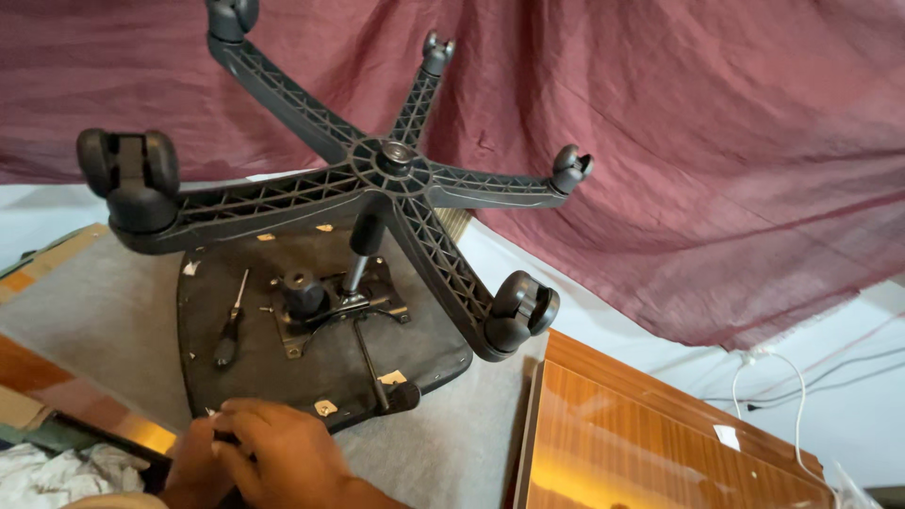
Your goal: The person works on an office chair turned upside down on a table, using a screwdriver and an Allen key to turn screws on the metal mechanism under the seat. They hold the mechanism with one hand while turning the fasteners with the other throughout the clip.
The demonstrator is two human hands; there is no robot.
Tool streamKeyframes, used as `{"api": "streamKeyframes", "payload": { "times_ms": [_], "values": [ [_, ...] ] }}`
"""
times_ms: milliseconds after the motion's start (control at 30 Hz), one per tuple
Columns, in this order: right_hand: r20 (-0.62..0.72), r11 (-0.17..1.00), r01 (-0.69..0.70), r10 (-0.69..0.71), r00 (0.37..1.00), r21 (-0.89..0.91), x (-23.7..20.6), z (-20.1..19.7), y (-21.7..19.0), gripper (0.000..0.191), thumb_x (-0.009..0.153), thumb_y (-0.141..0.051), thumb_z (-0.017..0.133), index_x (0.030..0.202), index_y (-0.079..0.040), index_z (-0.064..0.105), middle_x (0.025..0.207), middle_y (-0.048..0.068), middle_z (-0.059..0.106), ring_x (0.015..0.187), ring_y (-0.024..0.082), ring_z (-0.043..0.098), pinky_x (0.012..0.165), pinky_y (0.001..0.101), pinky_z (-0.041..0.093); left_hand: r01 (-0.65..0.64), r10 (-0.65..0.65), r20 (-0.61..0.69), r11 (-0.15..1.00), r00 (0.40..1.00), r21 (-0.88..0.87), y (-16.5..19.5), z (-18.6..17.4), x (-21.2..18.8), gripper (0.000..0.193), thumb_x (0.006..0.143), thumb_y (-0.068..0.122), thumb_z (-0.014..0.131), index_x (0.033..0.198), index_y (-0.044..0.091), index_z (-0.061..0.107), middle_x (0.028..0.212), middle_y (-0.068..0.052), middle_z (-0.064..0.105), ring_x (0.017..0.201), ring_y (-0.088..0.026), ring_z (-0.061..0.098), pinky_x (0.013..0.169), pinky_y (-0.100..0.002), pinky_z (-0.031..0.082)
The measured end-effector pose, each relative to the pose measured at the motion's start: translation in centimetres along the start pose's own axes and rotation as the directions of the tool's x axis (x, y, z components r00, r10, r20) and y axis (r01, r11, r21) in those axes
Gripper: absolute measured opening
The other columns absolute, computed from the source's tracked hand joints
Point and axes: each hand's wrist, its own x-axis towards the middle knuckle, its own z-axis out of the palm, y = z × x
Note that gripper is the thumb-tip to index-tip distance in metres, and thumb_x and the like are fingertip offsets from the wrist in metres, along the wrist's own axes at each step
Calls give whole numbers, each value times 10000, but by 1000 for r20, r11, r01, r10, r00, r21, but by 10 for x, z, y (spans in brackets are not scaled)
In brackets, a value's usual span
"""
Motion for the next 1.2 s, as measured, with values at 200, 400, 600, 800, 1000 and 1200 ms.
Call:
{"api": "streamKeyframes", "payload": {
  "times_ms": [200,400,600,800,1000,1200],
  "values": [
    [-108,992,-78,68,992,-96,3,17,1,187,999,-167,737,1160,-81,696,1196,136,716,1153,330,719,996,409,583,-45,45,-18,999,999,2,-3,5,9,214,827,202,645,911,19,718,832,-191,747,849,-376,737,764,-478,576],
    [-250,946,-268,219,943,-182,16,25,-5,186,926,-225,809,1078,-128,764,977,98,687,844,308,712,743,412,571,-89,89,-48,996,995,-2,-18,14,4,218,821,188,631,922,11,707,817,-188,736,825,-376,726,743,-482,569],
    [-319,959,-154,72,945,-239,24,30,-9,227,933,-164,762,1109,-29,712,1197,171,712,1032,359,721,898,425,575,-244,263,-175,962,949,125,-23,15,-1,256,808,159,614,975,-17,698,799,-192,720,788,-381,711,712,-495,557],
    [-299,980,-135,88,950,-143,26,33,-13,213,981,-118,715,1173,-25,712,1213,149,722,1099,348,723,962,419,581,-105,105,-66,994,992,6,-28,10,-4,304,813,154,610,1043,-25,695,809,-193,722,789,-380,709,707,-507,561],
    [-241,960,-200,150,959,-198,34,36,-15,115,928,-138,765,1032,-101,733,963,108,684,885,335,694,799,428,552,-210,216,-74,974,974,87,-25,7,4,303,821,196,610,1051,11,677,835,-176,730,817,-366,721,726,-490,576],
    [-327,970,-105,27,945,-221,35,42,-9,202,924,-126,747,1086,-25,681,1157,162,725,1010,352,740,873,425,587,-220,223,-69,974,972,50,-24,4,5,303,830,238,610,1060,46,658,861,-160,738,844,-353,733,745,-473,590]
  ]
}}
